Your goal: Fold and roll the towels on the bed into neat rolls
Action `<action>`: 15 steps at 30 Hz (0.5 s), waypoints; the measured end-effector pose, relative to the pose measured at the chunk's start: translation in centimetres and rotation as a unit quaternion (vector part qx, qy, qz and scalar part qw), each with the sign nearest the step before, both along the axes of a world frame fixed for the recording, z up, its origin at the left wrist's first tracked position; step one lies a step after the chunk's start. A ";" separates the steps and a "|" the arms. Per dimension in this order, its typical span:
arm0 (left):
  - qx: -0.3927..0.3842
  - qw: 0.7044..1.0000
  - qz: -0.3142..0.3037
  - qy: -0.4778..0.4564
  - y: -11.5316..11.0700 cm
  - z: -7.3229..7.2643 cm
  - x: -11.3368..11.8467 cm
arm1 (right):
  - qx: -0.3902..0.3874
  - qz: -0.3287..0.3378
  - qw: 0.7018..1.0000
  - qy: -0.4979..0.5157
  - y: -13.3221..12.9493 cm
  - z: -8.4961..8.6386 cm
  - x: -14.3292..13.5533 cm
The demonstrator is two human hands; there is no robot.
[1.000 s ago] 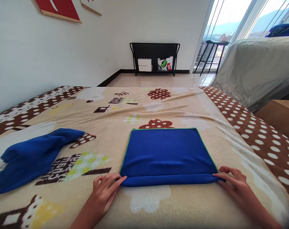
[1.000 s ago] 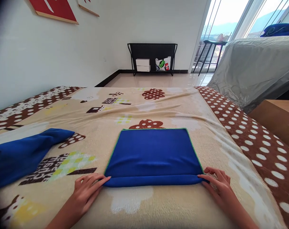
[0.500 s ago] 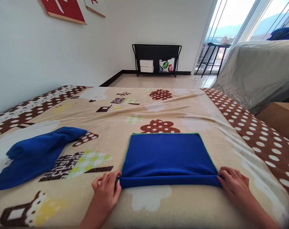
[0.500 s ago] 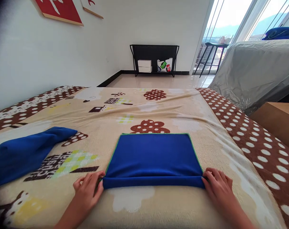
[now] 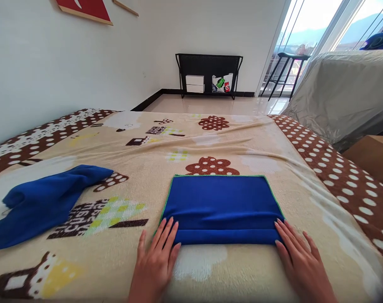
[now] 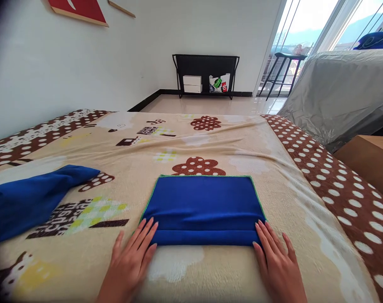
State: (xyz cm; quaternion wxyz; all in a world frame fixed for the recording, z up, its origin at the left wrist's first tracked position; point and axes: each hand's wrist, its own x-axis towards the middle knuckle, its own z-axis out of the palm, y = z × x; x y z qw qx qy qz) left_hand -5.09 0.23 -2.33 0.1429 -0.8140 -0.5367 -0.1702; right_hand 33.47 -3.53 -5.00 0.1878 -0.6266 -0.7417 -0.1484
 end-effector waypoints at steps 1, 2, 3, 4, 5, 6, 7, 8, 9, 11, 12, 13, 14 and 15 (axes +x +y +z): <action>0.014 1.000 0.007 -0.006 0.0 0.3 0.8 | 0.006 -0.008 1.000 0.003 0.1 0.3 -0.8; 0.025 1.000 -0.008 -0.010 0.0 0.6 2.2 | 0.010 0.001 1.000 0.006 0.3 0.7 -2.3; 0.031 0.999 -0.043 -0.009 0.1 0.8 4.0 | 0.008 0.028 1.000 0.009 0.7 1.1 -4.3; 0.026 0.996 -0.086 -0.004 0.2 1.1 5.9 | -0.001 0.067 0.998 0.008 1.2 1.4 -6.3; 0.010 0.992 -0.127 0.006 0.4 1.2 7.4 | -0.018 0.107 0.994 0.003 1.7 1.7 -8.0; -0.008 0.989 -0.148 0.016 0.7 1.2 8.3 | -0.033 0.130 0.991 -0.002 2.1 1.7 -9.2; -0.023 0.989 -0.144 0.025 1.0 1.2 8.4 | -0.044 0.127 0.991 -0.005 2.4 1.6 -9.5; -0.033 0.992 -0.114 0.030 1.3 1.0 7.8 | -0.047 0.099 0.994 -0.005 2.5 1.2 -9.0; -0.041 0.996 -0.069 0.033 1.6 0.8 6.4 | -0.044 0.057 0.997 -0.002 2.5 0.8 -7.8; -0.047 0.998 0.017 0.030 1.9 0.3 3.0 | -0.035 -0.017 0.999 0.003 2.0 -0.2 -4.4; -0.052 0.997 0.047 0.026 1.9 0.1 1.5 | -0.033 -0.036 0.999 0.005 1.7 -0.5 -2.8; -0.056 0.996 0.067 0.022 1.9 0.0 0.6 | -0.030 -0.046 0.998 0.006 1.4 -0.7 -1.8; -0.056 0.995 0.081 0.016 1.8 0.0 0.4 | -0.025 -0.052 0.998 0.009 1.3 -0.6 -1.4; -0.049 0.995 0.088 0.011 1.8 0.2 0.9 | -0.015 -0.055 0.998 0.015 1.3 -0.3 -1.8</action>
